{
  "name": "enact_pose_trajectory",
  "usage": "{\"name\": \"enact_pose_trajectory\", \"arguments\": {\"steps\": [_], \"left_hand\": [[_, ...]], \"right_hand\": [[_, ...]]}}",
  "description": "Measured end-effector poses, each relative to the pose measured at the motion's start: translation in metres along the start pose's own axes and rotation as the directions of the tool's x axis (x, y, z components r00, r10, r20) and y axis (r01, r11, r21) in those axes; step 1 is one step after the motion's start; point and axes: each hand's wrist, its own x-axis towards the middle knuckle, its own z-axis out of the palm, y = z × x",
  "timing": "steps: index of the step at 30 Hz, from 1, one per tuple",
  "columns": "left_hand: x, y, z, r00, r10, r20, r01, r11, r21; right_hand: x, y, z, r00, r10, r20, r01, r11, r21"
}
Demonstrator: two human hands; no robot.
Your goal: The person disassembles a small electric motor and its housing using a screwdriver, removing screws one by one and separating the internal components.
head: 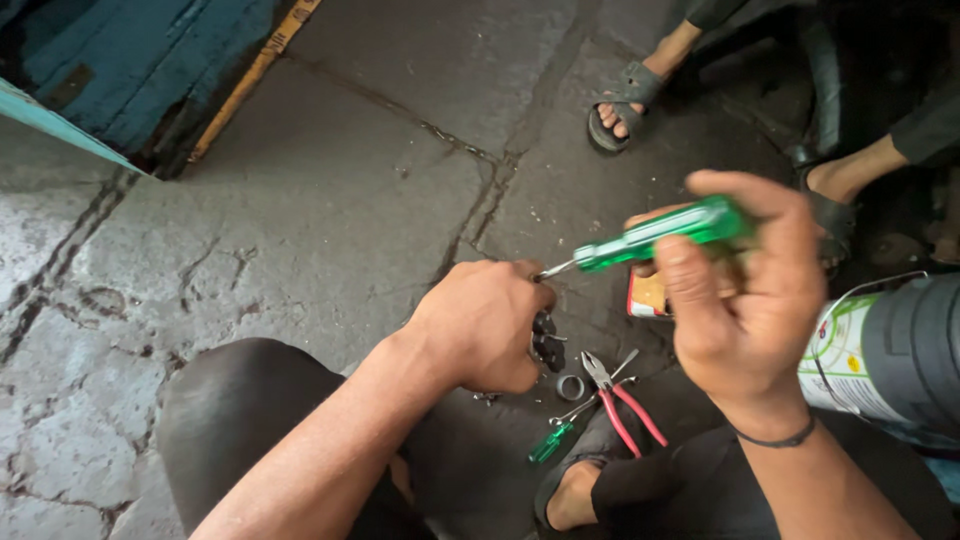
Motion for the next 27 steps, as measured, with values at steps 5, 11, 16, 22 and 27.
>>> {"name": "enact_pose_trajectory", "arguments": {"steps": [5, 11, 16, 22, 27], "left_hand": [[0.002, 0.003, -0.001, 0.999, -0.016, 0.050, 0.016, 1.000, 0.001], [0.004, 0.007, -0.001, 0.993, -0.036, 0.113, 0.032, 0.999, 0.042], [0.003, 0.007, 0.000, 0.995, -0.027, 0.095, 0.025, 0.999, 0.022], [0.002, 0.006, -0.001, 0.998, -0.014, 0.057, 0.016, 0.999, -0.030], [0.002, 0.009, -0.003, 0.995, -0.045, 0.092, 0.047, 0.999, -0.028]], "right_hand": [[0.004, -0.006, 0.002, 0.991, 0.092, 0.092, -0.075, 0.983, -0.168], [0.002, 0.002, 0.006, 0.989, 0.110, 0.100, -0.076, 0.953, -0.292], [0.004, 0.003, 0.003, 0.963, 0.238, 0.127, -0.191, 0.934, -0.301], [0.015, 0.002, -0.008, 0.923, 0.185, 0.336, -0.181, 0.983, -0.044], [0.014, 0.000, -0.006, 0.931, 0.221, 0.290, -0.166, 0.965, -0.204]]}}
